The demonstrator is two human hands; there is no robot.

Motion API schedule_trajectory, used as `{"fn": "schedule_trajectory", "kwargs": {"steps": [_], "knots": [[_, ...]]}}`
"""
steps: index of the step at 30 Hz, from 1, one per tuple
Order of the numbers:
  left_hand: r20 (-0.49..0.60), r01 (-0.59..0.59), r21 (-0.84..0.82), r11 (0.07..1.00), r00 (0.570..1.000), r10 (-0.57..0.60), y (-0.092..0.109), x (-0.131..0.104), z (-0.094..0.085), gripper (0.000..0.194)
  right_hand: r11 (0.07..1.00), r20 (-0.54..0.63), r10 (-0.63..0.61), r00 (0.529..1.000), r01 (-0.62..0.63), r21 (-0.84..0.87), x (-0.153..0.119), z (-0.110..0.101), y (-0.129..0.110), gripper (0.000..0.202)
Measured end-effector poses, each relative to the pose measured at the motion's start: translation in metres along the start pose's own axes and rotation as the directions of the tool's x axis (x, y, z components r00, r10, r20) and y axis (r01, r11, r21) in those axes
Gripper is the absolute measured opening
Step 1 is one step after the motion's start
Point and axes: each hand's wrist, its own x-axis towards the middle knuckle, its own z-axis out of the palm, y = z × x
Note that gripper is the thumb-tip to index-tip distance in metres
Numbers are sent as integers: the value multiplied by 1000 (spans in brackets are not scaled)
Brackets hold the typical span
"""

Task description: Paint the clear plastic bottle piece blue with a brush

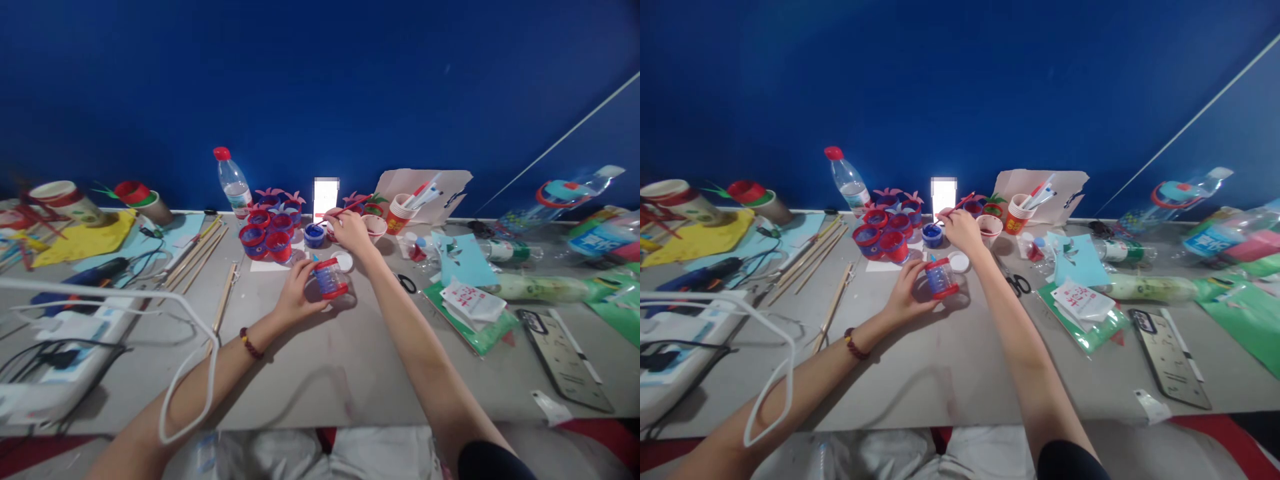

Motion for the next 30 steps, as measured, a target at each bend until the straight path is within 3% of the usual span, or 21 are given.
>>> {"fn": "schedule_trajectory", "kwargs": {"steps": [4, 8, 13, 20, 30], "knots": [[-4, 11, -2, 1000, 1000, -11, 2, 0, 0, 83, 1000, 22, 12, 1000, -12, -15, 0, 7, -2, 32], [-11, 10, -18, 1000, 1000, -10, 3, 1, -1, 81, 999, 63, 15, 998, -12, -48, -1, 0, -6, 33], [-8, 5, -13, 1000, 1000, -5, 2, 1, -1, 82, 999, 11, 14, 1000, -13, -42, -1, -7, -5, 34], [-3, 17, -1, 1000, 1000, -17, 0, 0, 0, 84, 999, 43, 18, 999, -16, -47, 0, 8, -4, 34], [-17, -7, -32, 999, 1000, 6, 0, 0, 1, 82, 1000, -9, 1, 1000, -1, -14, 1, -5, -2, 35]]}}
